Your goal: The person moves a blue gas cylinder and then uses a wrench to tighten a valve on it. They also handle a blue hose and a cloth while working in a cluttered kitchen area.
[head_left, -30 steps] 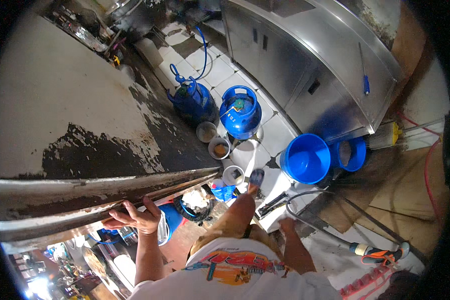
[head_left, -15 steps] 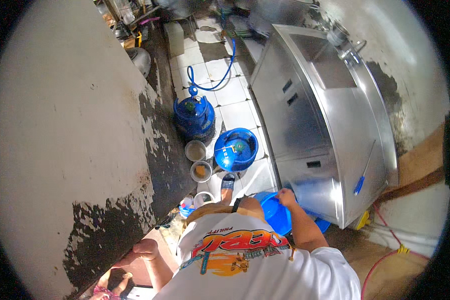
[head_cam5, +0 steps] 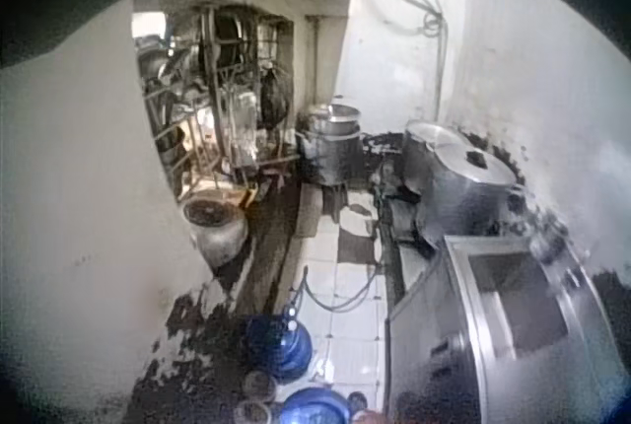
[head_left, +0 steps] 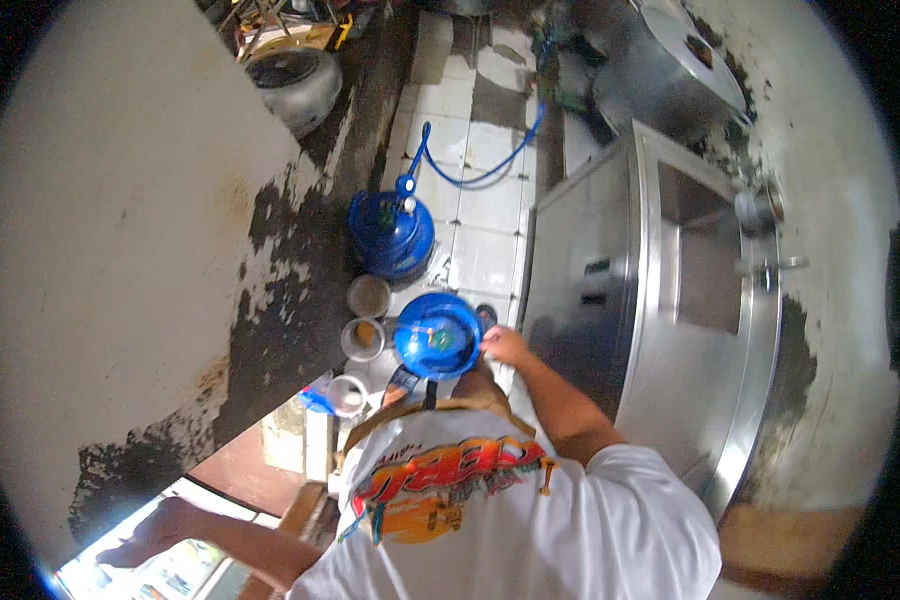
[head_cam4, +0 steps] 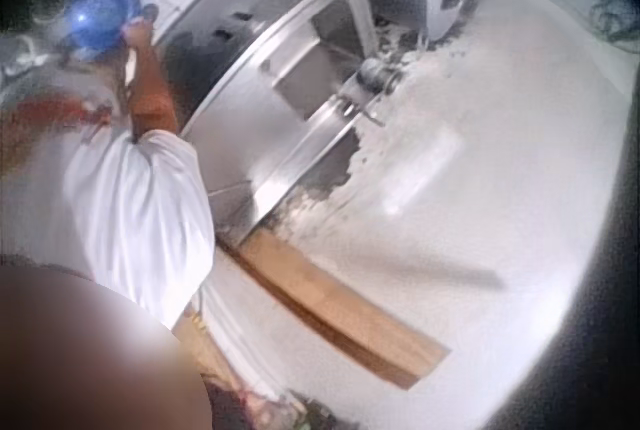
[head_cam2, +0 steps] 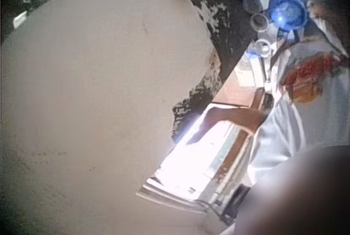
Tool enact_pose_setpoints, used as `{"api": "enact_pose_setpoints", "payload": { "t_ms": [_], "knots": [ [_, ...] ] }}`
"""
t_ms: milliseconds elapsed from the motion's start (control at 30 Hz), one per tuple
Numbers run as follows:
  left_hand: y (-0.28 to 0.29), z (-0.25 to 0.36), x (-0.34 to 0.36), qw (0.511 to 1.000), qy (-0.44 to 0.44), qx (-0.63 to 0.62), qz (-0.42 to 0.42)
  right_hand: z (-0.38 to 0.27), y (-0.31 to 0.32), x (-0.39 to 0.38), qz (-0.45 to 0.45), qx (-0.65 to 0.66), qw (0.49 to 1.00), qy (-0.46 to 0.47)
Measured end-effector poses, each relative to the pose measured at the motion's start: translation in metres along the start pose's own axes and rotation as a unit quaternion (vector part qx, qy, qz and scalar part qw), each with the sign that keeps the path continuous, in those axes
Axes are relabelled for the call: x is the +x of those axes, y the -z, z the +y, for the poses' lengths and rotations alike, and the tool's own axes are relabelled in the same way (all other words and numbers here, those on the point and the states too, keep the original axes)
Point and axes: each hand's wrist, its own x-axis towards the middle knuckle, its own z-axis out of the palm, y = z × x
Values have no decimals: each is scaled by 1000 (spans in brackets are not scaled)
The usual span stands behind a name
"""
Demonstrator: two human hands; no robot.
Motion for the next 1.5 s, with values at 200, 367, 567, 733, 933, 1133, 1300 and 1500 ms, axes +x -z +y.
{"api": "enact_pose_setpoints", "payload": {
  "t_ms": [200,367,567,733,933,1133,1300,1500],
  "knots": [
    [-57,21,114,982,-115,147,2,-29,64,51,-57,42,995,-71],
    [-97,49,124,909,-109,401,-14,47,89,73,-64,139,969,-195],
    [-107,84,114,950,-84,299,-13,131,90,71,-65,-62,986,-141],
    [-100,82,113,950,-78,300,-21,73,82,70,-92,12,984,-152],
    [-108,93,112,954,-88,285,-28,37,61,101,-144,-40,985,-84],
    [-108,80,104,934,-112,335,-56,-28,21,119,-263,-149,952,-44],
    [-107,80,105,908,-144,388,-68,-62,-16,132,-227,-165,957,-76],
    [-109,84,102,924,-146,344,-85,-77,-36,145,-191,-158,951,-184]
  ]
}}
